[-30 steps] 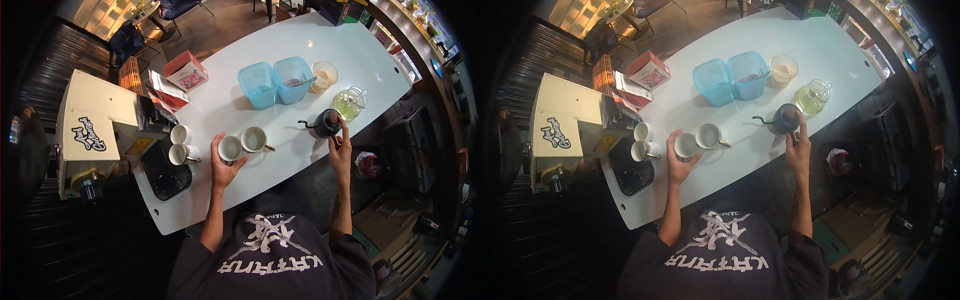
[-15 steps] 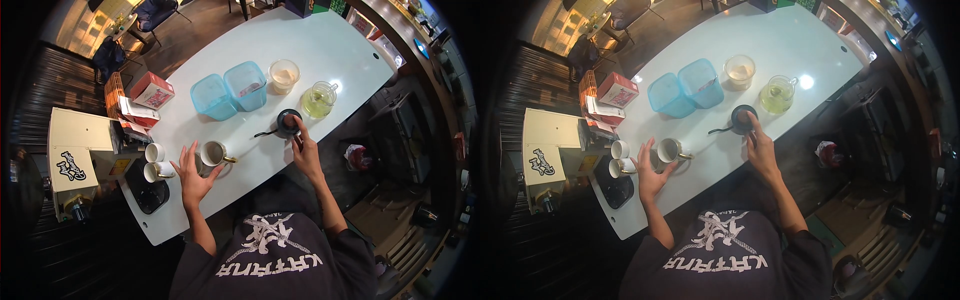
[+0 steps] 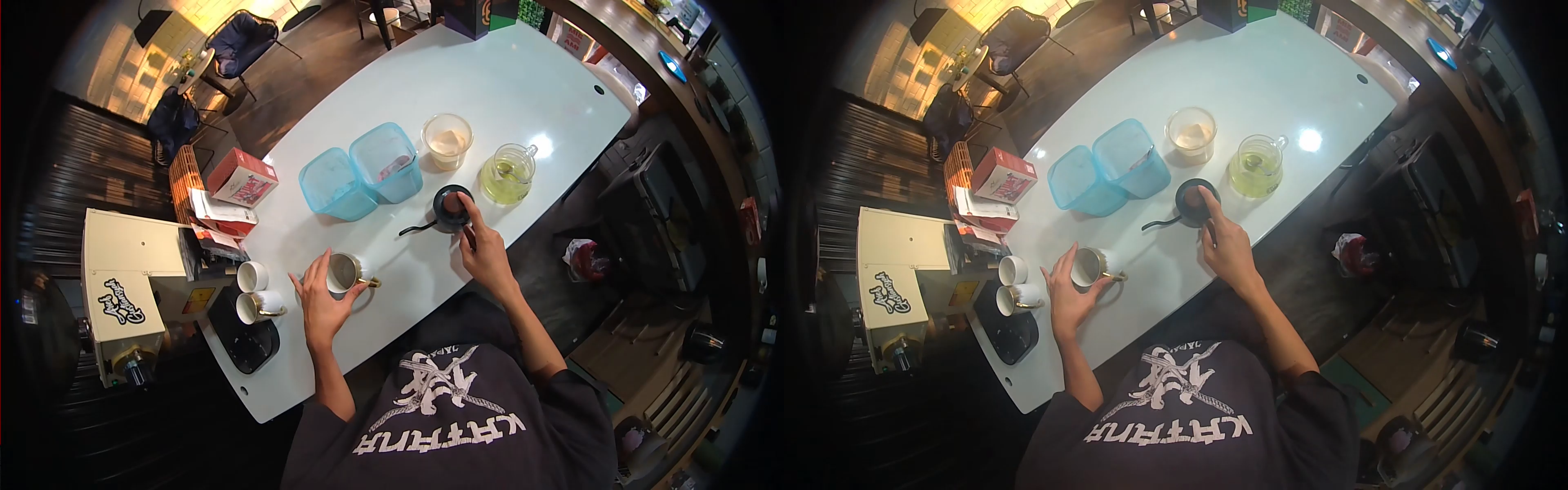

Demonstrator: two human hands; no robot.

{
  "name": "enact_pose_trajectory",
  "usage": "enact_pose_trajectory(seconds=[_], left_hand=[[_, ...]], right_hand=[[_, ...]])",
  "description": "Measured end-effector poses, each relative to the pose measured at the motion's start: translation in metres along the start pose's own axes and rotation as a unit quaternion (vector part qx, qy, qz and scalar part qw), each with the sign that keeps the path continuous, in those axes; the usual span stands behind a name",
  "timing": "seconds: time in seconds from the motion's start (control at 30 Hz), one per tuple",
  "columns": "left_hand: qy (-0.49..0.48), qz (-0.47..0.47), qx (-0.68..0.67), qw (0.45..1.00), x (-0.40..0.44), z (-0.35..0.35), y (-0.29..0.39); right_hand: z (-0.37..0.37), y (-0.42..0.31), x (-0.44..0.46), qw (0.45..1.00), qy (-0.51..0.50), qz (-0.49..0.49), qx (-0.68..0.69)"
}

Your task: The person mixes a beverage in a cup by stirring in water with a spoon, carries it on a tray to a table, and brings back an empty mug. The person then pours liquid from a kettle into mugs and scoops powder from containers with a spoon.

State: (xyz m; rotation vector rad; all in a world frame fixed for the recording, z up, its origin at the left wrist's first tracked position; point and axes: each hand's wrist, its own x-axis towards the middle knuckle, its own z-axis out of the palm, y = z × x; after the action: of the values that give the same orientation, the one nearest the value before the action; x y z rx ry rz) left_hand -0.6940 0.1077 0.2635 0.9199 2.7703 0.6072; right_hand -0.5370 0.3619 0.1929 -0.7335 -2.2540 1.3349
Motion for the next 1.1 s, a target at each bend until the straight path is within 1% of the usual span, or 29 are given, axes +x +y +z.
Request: enact_pose_trajectory(seconds=[0.07, 0.17, 0.23, 0.27, 0.33, 0.37, 0.43, 0.47, 0.5, 0.57, 0.6, 0.63, 0.67, 0.73, 0.77, 0.83, 0.9, 0.97, 1.0, 1.07, 1.1], left_hand=[[-0.002, 0.008, -0.012, 1.000, 0.004, -0.001, 0.000], [-0.002, 0.028, -0.026, 0.999, 0.009, -0.003, -0.002], [0.003, 0.040, -0.030, 0.999, 0.013, -0.002, -0.004], [0.004, 0.048, -0.038, 0.998, 0.015, -0.001, -0.006], [0.009, 0.049, -0.046, 0.998, 0.018, -0.003, -0.006], [0.008, 0.061, -0.046, 0.997, 0.020, -0.005, -0.004], [0.013, 0.066, -0.045, 0.997, 0.024, -0.007, -0.004], [0.018, 0.077, -0.061, 0.995, 0.027, -0.007, -0.005], [0.023, 0.089, -0.077, 0.993, 0.029, -0.006, -0.006], [0.027, 0.087, -0.069, 0.993, 0.032, -0.005, -0.008], [0.025, 0.079, -0.076, 0.994, 0.032, -0.004, -0.008], [0.021, 0.072, -0.084, 0.994, 0.033, -0.003, -0.009], [0.025, 0.074, -0.061, 0.995, 0.033, -0.002, -0.010], [0.023, 0.069, -0.062, 0.995, 0.033, -0.002, -0.011], [0.023, 0.067, -0.060, 0.996, 0.034, -0.003, -0.011], [0.021, 0.060, -0.067, 0.996, 0.035, -0.003, -0.011], [0.018, 0.052, -0.074, 0.996, 0.035, -0.005, -0.010], [-0.015, 0.020, -0.104, 0.994, 0.035, -0.007, -0.010], [-0.014, 0.014, -0.107, 0.994, 0.036, -0.006, -0.011], [0.000, 0.051, -0.103, 0.993, 0.037, -0.005, -0.014], [0.000, 0.045, -0.106, 0.993, 0.038, -0.005, -0.015]], right_hand=[[-0.002, 0.000, 0.004, 1.000, 0.002, -0.011, -0.012], [-0.006, -0.005, 0.005, 1.000, -0.016, 0.002, -0.022], [-0.008, -0.008, 0.006, 0.998, -0.046, 0.014, -0.032], [-0.010, -0.009, 0.005, 0.998, -0.047, 0.013, -0.033], [-0.011, -0.011, 0.004, 0.994, -0.060, -0.008, -0.086], [-0.015, -0.014, 0.004, 0.994, -0.065, -0.012, -0.086], [-0.029, -0.034, 0.007, 0.968, -0.074, -0.019, -0.237], [-0.034, -0.046, 0.009, 0.970, -0.046, -0.027, -0.236], [-0.034, -0.048, 0.012, 0.970, -0.050, -0.032, -0.235], [-0.033, -0.052, 0.020, 0.961, 0.073, -0.094, -0.248], [-0.034, -0.064, 0.026, 0.972, 0.084, -0.092, -0.197], [-0.033, -0.072, 0.033, 0.973, 0.081, -0.094, -0.197], [-0.032, -0.079, 0.041, 0.982, 0.074, -0.094, -0.143], [-0.025, -0.083, 0.058, 0.991, 0.068, -0.097, -0.055], [-0.021, -0.085, 0.067, 0.992, 0.063, -0.099, -0.057], [-0.010, -0.091, 0.083, 0.995, 0.079, -0.061, -0.011], [-0.002, -0.093, 0.096, 0.995, 0.078, -0.062, 0.007], [0.004, -0.089, 0.105, 0.993, 0.074, -0.088, 0.004], [0.008, -0.088, 0.108, 0.992, 0.088, -0.090, 0.014], [0.013, -0.091, 0.112, 0.994, 0.071, -0.086, 0.009], [0.014, -0.092, 0.113, 0.995, 0.061, -0.081, 0.005]])
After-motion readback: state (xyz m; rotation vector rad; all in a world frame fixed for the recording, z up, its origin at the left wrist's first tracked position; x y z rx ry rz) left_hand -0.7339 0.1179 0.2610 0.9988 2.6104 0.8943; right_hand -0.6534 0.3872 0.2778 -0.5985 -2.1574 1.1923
